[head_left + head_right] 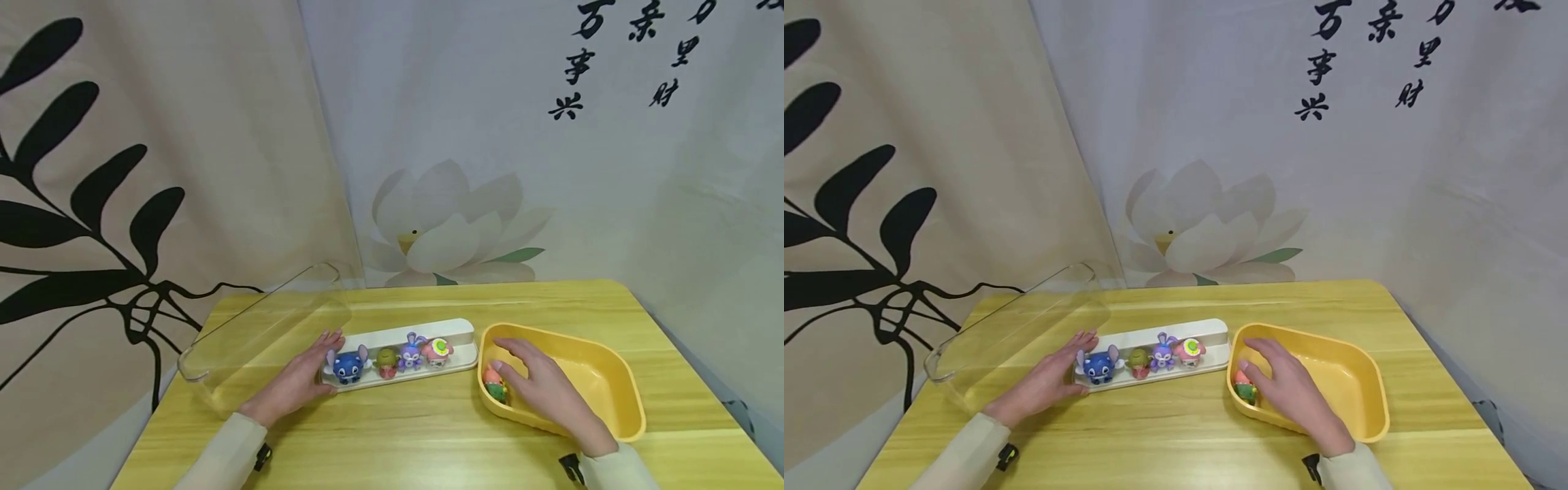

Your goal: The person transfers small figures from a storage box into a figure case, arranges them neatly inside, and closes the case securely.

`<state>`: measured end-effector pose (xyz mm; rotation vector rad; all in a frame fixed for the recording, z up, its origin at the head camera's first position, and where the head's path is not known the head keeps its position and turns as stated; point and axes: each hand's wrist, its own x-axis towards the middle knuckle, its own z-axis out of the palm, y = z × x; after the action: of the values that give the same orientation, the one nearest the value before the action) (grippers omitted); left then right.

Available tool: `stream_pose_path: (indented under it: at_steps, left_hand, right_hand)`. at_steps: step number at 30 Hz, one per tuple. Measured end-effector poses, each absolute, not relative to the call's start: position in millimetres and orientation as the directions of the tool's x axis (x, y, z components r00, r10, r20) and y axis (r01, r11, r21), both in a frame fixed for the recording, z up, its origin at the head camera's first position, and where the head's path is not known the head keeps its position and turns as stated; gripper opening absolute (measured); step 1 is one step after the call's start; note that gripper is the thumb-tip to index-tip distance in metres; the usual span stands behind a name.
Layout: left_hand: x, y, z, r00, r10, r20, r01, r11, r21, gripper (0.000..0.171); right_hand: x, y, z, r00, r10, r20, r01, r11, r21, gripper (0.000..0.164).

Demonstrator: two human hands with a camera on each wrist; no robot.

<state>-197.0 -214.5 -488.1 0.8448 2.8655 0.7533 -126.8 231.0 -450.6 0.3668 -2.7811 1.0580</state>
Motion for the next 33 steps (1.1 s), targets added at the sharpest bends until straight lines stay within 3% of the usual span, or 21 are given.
stream_pose_path:
  at_steps: [22,33]
  left_hand:
    - [-196,-215,-486,-0.846,0.529,0.068,0.492,0.726,0.479,0.095]
    - [-196,-214,-486,-0.848,0.524,0.074,0.495,0.734,0.465,0.094]
  right_hand:
    - [-134,244,-468,-0.965,-0.259,0.046,-0.213,0.665,-0.716,0.053]
    - [-136,243,-469,-0.944,-0.328,-0.04,-0.211,0.692,-0.691,0.058]
